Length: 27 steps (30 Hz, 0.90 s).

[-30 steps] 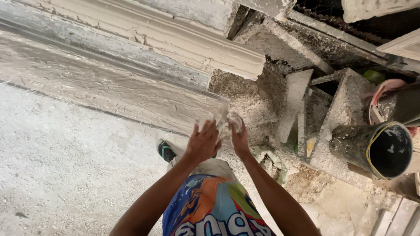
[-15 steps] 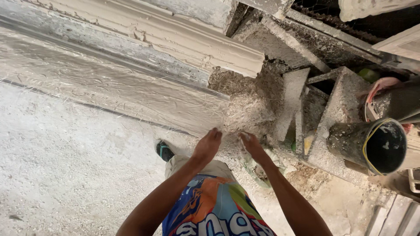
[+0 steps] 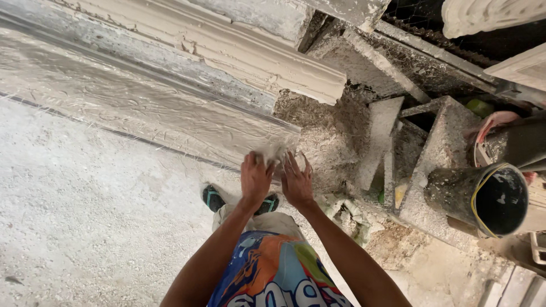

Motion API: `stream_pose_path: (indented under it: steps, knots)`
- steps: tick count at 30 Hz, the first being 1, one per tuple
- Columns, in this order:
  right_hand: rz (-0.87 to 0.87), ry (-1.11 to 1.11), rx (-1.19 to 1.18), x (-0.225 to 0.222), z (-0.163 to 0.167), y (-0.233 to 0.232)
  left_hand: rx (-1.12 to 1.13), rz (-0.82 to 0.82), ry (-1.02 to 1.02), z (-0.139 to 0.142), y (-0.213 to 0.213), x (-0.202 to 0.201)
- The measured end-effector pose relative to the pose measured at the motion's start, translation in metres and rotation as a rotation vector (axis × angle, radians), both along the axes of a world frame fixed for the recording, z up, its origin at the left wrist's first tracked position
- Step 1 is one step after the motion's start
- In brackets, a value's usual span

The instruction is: The person spreads wet gypsum slurry along long decorative molding strips and presses handfuls of white fiberglass strands into the wet coating. They then smooth the coated surface by hand, scoop more slurry from a bucket, and continue smoothing the strips.

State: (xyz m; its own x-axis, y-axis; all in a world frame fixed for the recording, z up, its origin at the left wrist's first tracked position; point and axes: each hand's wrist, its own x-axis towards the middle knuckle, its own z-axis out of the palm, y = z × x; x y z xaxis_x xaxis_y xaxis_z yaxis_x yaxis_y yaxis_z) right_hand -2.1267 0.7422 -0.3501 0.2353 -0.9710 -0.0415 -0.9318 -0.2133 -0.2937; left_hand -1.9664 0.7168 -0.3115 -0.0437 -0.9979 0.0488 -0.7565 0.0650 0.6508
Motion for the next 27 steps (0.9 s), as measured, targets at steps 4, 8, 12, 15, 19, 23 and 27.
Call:
stream_pose_path:
  steps: [4, 8, 12, 15, 19, 23, 27]
  knots:
    - [0.046, 0.018, -0.036, -0.010, -0.006, -0.002, -0.172, -0.286, -0.301, -0.011, 0.013, 0.011]
    - [0.047, -0.121, -0.064, -0.017, -0.010, -0.003, -0.333, -0.468, -0.358, -0.013, 0.031, 0.018]
    - [0.119, 0.001, -0.016, -0.018, -0.004, -0.008, -0.289, -0.391, -0.352, -0.008, 0.043, 0.019]
    - [0.227, 0.217, 0.091, -0.019, 0.005, -0.014, -0.123, -0.484, -0.284, -0.005, 0.058, 0.021]
    - [0.346, 0.255, -0.036, -0.026, 0.020, -0.021, 0.058, -0.448, -0.235, -0.005, 0.076, 0.016]
    - [0.439, 0.296, -0.044, -0.031, 0.033, -0.029, 0.160, -0.303, -0.156, -0.003, 0.078, 0.006]
    - [0.486, 0.414, 0.154, -0.024, 0.045, -0.036, 0.554, -0.066, -0.003, 0.005, 0.074, 0.015]
